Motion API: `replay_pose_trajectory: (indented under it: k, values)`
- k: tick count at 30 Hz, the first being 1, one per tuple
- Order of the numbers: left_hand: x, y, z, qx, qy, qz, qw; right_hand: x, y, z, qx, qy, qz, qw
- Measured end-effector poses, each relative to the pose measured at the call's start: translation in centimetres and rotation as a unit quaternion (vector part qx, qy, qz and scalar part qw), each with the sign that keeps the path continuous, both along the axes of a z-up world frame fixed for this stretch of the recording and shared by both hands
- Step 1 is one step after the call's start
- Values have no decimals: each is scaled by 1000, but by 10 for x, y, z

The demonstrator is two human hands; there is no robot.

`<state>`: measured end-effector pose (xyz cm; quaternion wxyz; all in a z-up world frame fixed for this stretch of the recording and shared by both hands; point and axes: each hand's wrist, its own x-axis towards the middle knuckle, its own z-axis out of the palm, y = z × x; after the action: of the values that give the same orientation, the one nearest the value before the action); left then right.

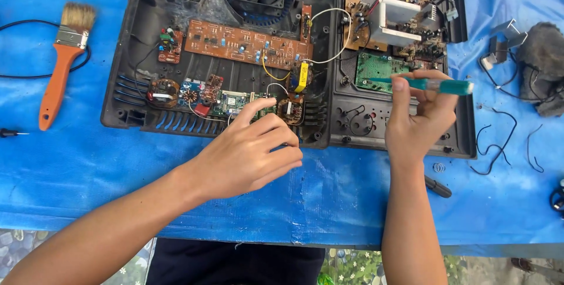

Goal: Inspecting and manipulating the internal circuit boards and wiring of an induction cooker during a repair process.

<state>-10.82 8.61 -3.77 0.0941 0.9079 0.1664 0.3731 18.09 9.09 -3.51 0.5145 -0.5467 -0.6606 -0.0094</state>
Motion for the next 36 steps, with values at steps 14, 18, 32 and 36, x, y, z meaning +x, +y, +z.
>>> replay_pose_trajectory:
  k: [14, 18, 32, 36]
  values:
    - [1, 0, -2, 6, -11, -65, 998, -11, 7, 0, 12, -69, 5, 998]
    - [0, 1, 1, -3, -17, -71, 997, -8, 8, -6, 14, -88, 6, 996]
    - [6, 2, 6, -8, -20, -66, 998, 14, -8, 0, 47, 59, 14, 997]
    - [9, -1, 9, 5, -18, -60, 998, 16, -5, 3, 37, 48, 29, 998]
